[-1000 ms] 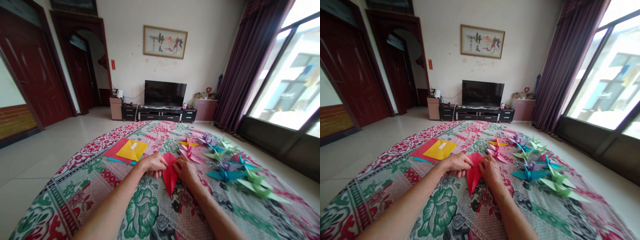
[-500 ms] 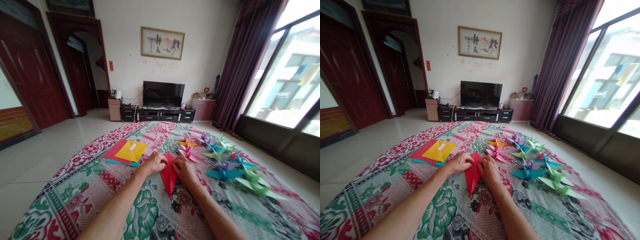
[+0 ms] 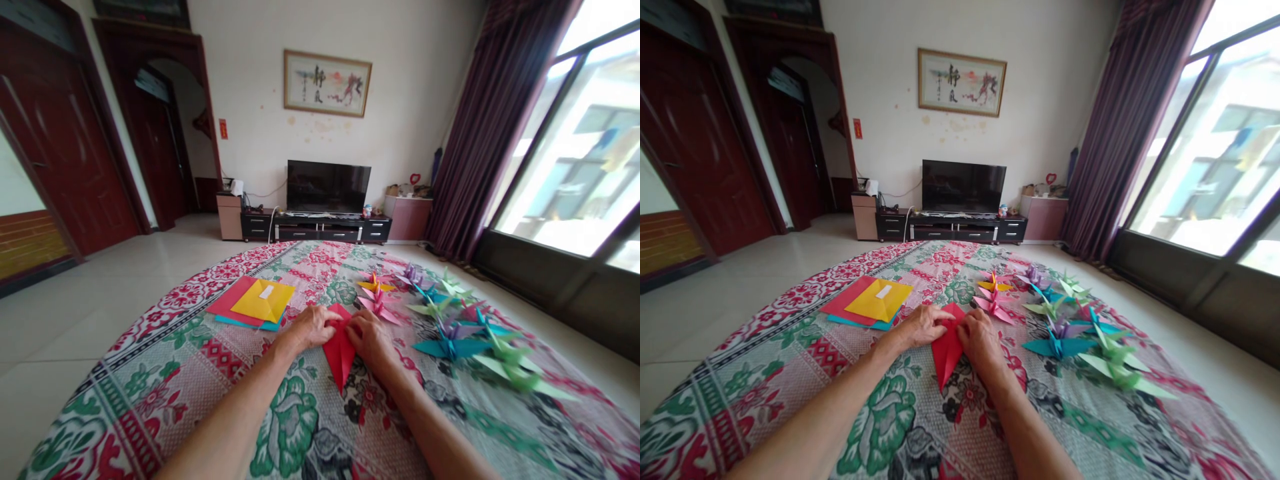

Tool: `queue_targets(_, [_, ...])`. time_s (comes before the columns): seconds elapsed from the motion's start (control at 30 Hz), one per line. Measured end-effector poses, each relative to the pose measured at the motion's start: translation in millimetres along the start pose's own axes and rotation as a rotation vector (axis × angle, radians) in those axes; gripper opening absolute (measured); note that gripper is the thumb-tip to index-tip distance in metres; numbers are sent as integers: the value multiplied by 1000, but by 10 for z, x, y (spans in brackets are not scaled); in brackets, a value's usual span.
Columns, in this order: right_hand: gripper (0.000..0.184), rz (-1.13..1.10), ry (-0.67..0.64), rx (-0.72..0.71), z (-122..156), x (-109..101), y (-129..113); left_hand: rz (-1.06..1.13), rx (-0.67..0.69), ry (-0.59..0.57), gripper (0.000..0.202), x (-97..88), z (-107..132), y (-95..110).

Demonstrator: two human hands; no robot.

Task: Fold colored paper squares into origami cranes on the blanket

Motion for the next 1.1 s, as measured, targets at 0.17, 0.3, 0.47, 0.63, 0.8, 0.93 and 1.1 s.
queue_targets(0.17, [17,20,-2,9,-3,5,4,-34,107,-12,36,-48,28,118])
queue_targets(0.3, [18,59,-9,0,7,15,-22,-34,54,-10,28,-48,19,123])
queue_targets(0.47, [19,118,-22,0,43,30,-99,-24,19,1,25,-45,19,133])
queue_targets(0.63, [23,144,-38,19,73,39,-156,7,9,14,26,-35,20,119])
queue_targets(0.8, [25,187,-42,81,100,75,-175,28,13,13,25,-37,19,125])
queue_targets(0.93, [28,184,-57,121,134,105,-210,19,16,13,26,-51,34,131])
queue_targets(1.1, [33,208,-63,155,192,114,-265,11,35,10,27,-52,39,138])
Point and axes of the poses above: each hand's wrist, its own z-axis away from the middle knuckle, its own x-axis out of the palm, y = z × x, the point moved 7 cm from there along -z, towards the middle knuckle, and after that the axes turned 11 degrees about -z, right-handed, at the moved point
